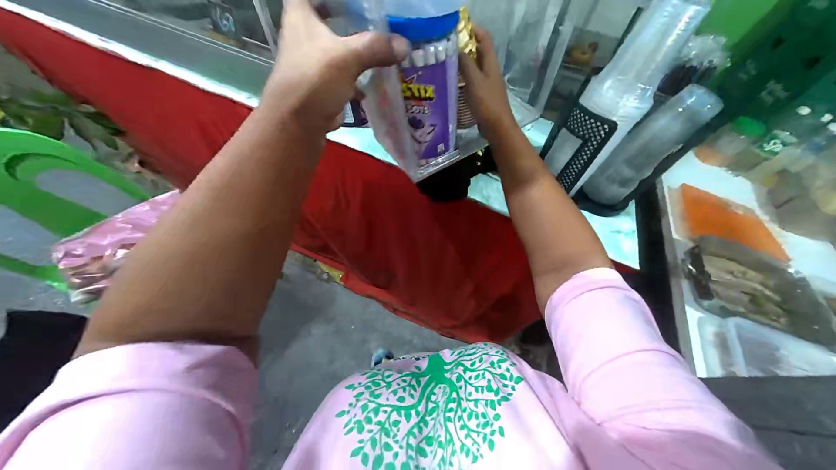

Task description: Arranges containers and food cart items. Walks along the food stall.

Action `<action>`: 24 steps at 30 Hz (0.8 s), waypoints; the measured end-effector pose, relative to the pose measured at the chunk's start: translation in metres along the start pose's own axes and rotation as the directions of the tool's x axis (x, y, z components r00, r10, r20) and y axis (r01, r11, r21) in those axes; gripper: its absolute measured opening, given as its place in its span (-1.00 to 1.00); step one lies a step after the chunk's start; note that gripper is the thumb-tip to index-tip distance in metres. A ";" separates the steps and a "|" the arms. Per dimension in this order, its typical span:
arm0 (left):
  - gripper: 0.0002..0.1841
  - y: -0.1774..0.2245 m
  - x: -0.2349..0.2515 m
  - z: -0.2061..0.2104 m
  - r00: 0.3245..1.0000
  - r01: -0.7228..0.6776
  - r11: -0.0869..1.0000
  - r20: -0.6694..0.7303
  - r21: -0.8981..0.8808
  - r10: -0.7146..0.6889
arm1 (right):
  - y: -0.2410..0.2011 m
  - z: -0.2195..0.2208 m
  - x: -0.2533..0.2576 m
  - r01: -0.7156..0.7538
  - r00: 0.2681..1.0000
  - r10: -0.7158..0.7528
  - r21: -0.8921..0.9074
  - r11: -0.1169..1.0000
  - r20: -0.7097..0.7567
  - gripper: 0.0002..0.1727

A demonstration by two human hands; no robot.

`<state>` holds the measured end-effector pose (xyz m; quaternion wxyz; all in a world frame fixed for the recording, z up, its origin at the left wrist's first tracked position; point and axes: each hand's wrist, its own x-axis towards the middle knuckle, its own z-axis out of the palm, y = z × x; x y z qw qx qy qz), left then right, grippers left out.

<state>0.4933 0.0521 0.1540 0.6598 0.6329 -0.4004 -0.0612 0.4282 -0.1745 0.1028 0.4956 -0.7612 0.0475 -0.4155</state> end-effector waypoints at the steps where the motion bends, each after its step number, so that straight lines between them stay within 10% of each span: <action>1: -0.23 -0.006 0.016 0.010 1.000 0.013 1.000 0.004 0.009 -0.013 | 0.009 -0.009 0.010 -0.008 1.000 0.008 -0.014 1.000 -0.017 -0.44; 8: 0.36 -0.061 0.120 0.059 0.989 0.064 0.997 0.138 -0.050 -0.056 | 0.079 -0.055 0.060 -0.011 0.987 -0.005 -0.100 0.995 -0.158 -0.43; 24: 0.37 -0.209 0.271 0.091 0.924 0.068 0.987 0.382 -0.145 -0.008 | 0.195 -0.049 0.139 -0.404 0.872 0.343 -0.119 0.907 -0.349 -0.40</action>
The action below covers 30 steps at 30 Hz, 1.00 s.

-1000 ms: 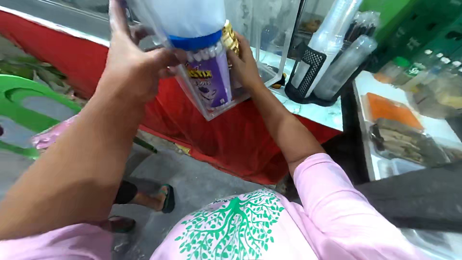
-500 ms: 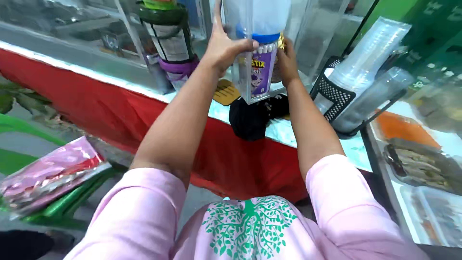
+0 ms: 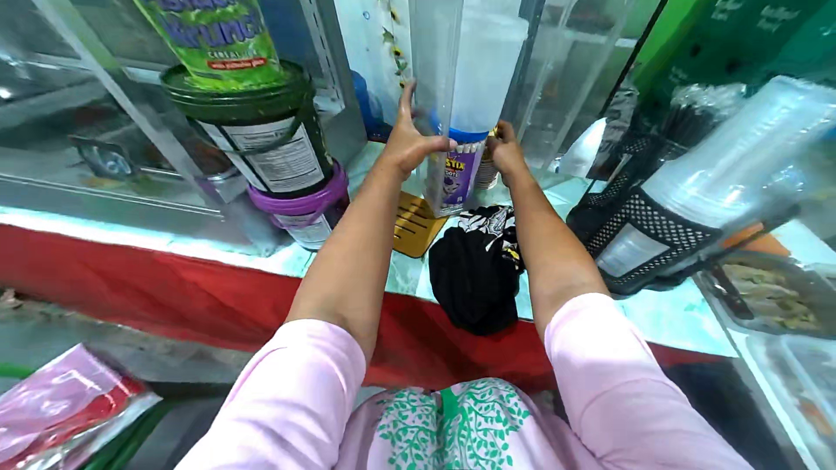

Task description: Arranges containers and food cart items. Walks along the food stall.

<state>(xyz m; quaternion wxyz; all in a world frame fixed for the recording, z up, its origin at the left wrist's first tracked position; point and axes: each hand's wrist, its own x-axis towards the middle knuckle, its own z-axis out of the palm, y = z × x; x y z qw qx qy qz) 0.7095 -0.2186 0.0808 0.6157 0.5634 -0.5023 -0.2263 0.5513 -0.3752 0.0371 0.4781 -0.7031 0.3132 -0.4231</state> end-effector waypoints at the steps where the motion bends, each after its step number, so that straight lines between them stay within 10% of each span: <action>1: 0.36 -0.007 0.002 -0.001 1.000 0.017 1.000 0.006 0.000 -0.017 | 0.004 0.001 0.001 -0.029 1.000 0.029 -0.047 0.998 0.009 -0.40; 6: 0.29 -0.017 0.014 -0.010 0.997 0.051 0.998 0.053 -0.024 -0.049 | -0.040 -0.023 -0.029 0.060 0.987 -0.128 -0.516 0.854 -0.097 -0.39; 9: 0.28 -0.018 0.020 -0.014 0.995 0.024 0.999 0.094 -0.026 -0.021 | -0.066 -0.047 -0.044 0.129 0.799 -0.441 -0.601 0.789 -0.408 -0.36; 13: 0.30 -0.024 0.027 -0.016 0.992 0.030 0.996 0.122 -0.080 -0.020 | -0.043 -0.078 -0.016 -0.045 0.814 -0.103 -0.239 0.970 -0.572 0.09; 18: 0.09 -0.027 0.032 -0.014 0.995 0.000 0.994 0.097 -0.113 0.011 | -0.010 -0.088 0.002 -0.320 0.879 0.214 -0.194 0.928 -0.425 -0.32; 23: -0.26 -0.020 -0.002 -0.016 0.990 0.131 0.914 -0.101 0.383 -0.099 | -0.035 -0.062 -0.018 -0.370 0.854 0.090 -0.475 0.798 -0.513 -0.40; 30: -0.19 -0.045 -0.094 -0.025 0.812 -0.077 0.491 0.341 0.868 -0.475 | -0.047 -0.036 -0.039 -0.322 0.899 0.069 -0.545 0.774 -0.432 -0.38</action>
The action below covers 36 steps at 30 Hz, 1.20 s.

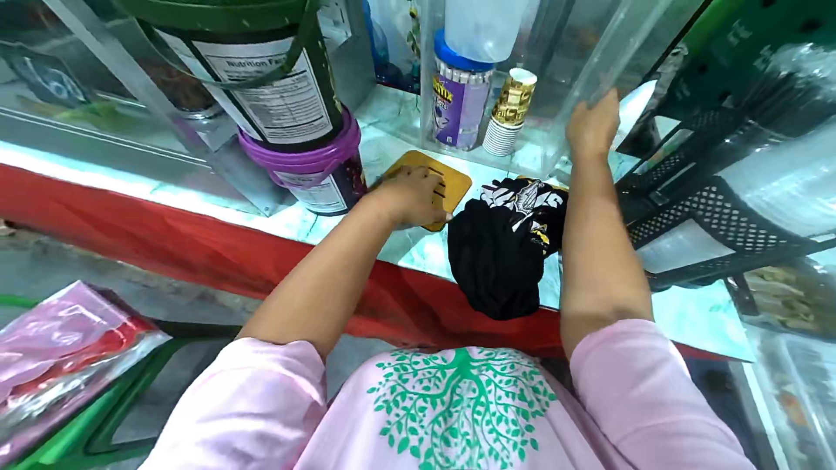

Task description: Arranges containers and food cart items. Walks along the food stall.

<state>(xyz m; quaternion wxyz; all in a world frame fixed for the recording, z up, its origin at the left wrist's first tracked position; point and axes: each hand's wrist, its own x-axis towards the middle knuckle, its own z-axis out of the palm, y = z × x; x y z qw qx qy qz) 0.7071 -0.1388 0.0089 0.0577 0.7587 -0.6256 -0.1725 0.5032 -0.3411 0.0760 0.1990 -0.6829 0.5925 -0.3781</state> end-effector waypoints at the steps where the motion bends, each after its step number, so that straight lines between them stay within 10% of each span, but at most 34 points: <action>1: -0.17 0.003 -0.004 0.004 0.999 0.021 0.999 0.025 0.032 -0.022 | -0.002 0.001 -0.002 0.013 1.000 -0.012 -0.007 1.000 0.010 -0.39; 8: -0.25 0.032 -0.029 0.014 0.991 0.135 0.987 -0.010 0.088 -0.134 | -0.009 0.024 0.007 0.123 0.980 -0.138 0.112 0.986 0.140 -0.40; 36: -0.33 -0.025 -0.068 0.068 0.860 -0.168 0.985 -0.496 -0.045 0.124 | -0.061 0.112 0.054 0.045 0.799 -0.336 0.507 0.861 0.499 -0.30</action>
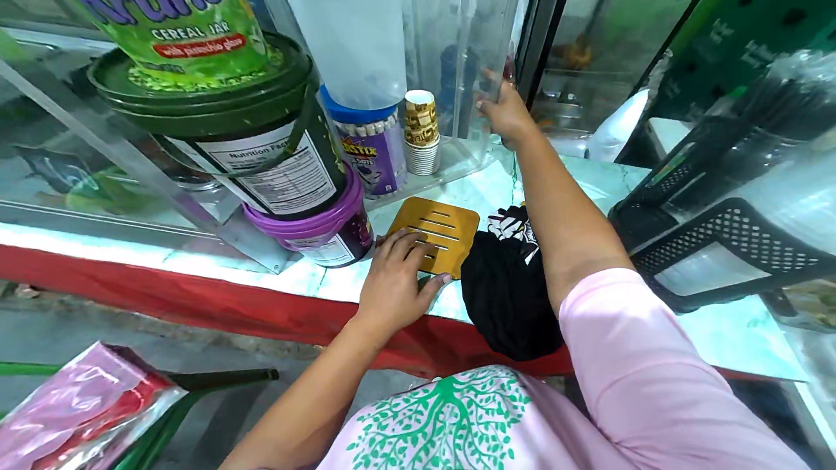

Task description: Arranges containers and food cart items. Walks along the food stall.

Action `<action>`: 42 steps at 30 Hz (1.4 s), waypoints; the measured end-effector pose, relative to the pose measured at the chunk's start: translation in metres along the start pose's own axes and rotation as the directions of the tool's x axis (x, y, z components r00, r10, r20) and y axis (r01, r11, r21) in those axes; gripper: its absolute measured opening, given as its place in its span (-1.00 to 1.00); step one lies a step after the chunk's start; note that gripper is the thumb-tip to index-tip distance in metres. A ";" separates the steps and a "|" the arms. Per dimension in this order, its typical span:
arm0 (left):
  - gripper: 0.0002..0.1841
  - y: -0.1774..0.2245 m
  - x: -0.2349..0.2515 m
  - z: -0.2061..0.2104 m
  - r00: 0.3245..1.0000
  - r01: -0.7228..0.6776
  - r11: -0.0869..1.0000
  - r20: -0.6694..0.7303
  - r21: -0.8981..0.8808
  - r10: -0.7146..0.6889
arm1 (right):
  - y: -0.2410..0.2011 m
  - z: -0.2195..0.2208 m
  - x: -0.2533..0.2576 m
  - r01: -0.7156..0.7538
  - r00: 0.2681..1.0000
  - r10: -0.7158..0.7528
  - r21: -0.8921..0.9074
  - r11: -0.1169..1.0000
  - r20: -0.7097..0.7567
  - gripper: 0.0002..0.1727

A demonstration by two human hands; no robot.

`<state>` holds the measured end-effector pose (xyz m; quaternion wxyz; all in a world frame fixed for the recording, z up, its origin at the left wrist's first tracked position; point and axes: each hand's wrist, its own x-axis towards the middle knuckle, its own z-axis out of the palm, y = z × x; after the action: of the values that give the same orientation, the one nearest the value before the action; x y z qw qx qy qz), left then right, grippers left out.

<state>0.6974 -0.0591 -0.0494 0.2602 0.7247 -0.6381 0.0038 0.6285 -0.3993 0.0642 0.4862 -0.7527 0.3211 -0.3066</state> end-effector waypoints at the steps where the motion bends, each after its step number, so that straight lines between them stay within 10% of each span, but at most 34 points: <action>1: -0.34 0.001 0.000 -0.001 1.000 0.002 1.000 0.005 -0.014 -0.002 | 0.002 0.002 0.003 0.004 1.000 -0.004 -0.003 1.000 0.005 -0.28; 8: -0.39 -0.002 -0.001 -0.001 0.999 -0.040 0.997 -0.039 -0.072 0.037 | 0.000 0.002 -0.004 -0.057 0.998 0.057 -0.031 0.998 0.017 -0.09; 13: -0.38 -0.004 -0.002 -0.002 0.995 -0.091 0.991 -0.054 -0.097 0.086 | -0.029 -0.017 -0.043 -0.099 0.993 0.071 -0.364 0.926 -0.090 -0.02; 16: -0.38 -0.005 -0.003 -0.005 0.992 -0.126 0.985 -0.048 -0.122 0.121 | -0.052 -0.029 -0.100 -0.014 1.000 0.017 -0.557 0.830 0.000 -0.31; 22: -0.37 -0.008 -0.001 -0.009 0.989 -0.146 0.978 -0.017 -0.146 0.146 | -0.034 0.003 -0.261 0.040 0.969 0.184 -0.837 0.545 0.166 0.21; 25: -0.37 -0.005 0.001 -0.010 0.993 -0.108 0.989 0.038 -0.102 0.112 | -0.003 0.023 -0.284 -0.052 0.952 0.281 -0.844 0.534 0.119 0.07; 31: -0.43 -0.004 0.005 -0.012 0.985 -0.095 0.995 0.143 -0.033 0.099 | 0.000 0.018 -0.299 -0.012 0.988 0.134 -0.833 0.553 0.074 -0.43; 34: -0.41 -0.006 0.005 -0.009 0.984 -0.125 0.992 0.121 -0.035 0.128 | 0.008 0.002 -0.320 0.111 0.986 -0.165 -0.804 0.584 0.016 -0.59; 38: -0.34 -0.012 0.001 -0.002 0.987 -0.158 0.987 0.039 -0.029 0.159 | -0.021 -0.033 -0.362 0.275 0.779 -0.600 -0.762 0.586 -0.181 -0.65; 42: -0.39 0.023 -0.004 -0.002 0.969 -0.239 0.971 0.055 -0.014 0.240 | -0.053 -0.069 -0.446 0.445 0.664 -0.719 -0.663 0.602 -0.206 -0.65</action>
<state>0.6764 -0.0556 -0.0403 0.2425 0.6413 -0.7279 0.0125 0.3144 -0.0704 0.0702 0.0213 -0.8292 0.2273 -0.5101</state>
